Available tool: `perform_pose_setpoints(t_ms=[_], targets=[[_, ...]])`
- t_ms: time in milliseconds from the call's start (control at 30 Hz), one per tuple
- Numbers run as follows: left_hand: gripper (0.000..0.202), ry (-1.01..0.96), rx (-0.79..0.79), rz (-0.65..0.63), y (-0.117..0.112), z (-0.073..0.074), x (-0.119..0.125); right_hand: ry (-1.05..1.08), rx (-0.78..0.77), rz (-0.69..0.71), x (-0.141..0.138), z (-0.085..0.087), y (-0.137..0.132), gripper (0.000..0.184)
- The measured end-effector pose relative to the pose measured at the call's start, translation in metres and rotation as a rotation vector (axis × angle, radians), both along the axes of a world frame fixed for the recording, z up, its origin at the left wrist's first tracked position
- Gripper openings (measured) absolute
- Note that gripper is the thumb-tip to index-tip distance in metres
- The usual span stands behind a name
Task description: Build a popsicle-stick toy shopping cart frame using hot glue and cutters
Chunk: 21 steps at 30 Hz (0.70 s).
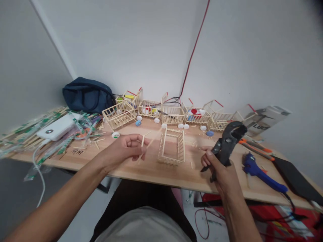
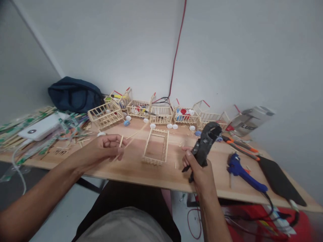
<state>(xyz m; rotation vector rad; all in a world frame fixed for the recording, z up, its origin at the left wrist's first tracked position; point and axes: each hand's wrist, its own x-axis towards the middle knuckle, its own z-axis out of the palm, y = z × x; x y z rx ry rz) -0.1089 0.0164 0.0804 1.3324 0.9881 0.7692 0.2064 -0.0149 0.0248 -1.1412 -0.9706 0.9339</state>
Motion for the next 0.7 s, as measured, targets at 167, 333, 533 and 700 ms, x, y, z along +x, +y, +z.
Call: perform_pose_setpoints(t_ms=[167, 333, 533, 700], targets=[[0.021, -0.095, -0.234, -0.302, -0.022, -0.002, 0.037, -0.465, -0.017, 0.008, -0.009, 0.032, -0.020, 0.037], [0.021, -0.287, -0.393, -0.397, -0.018, 0.000, 0.052, -0.675, -0.003, 0.082, -0.006, 0.036, -0.025, 0.023], [0.020, -0.362, -0.454, -0.361, -0.010, 0.008, 0.058, -0.858, 0.037, 0.165, -0.001, 0.027, -0.023, 0.012], [0.025, -0.375, -0.153, -0.174, -0.003, 0.007, 0.079, -0.713, -0.127, 0.133, -0.003, 0.022, -0.019, 0.027]])
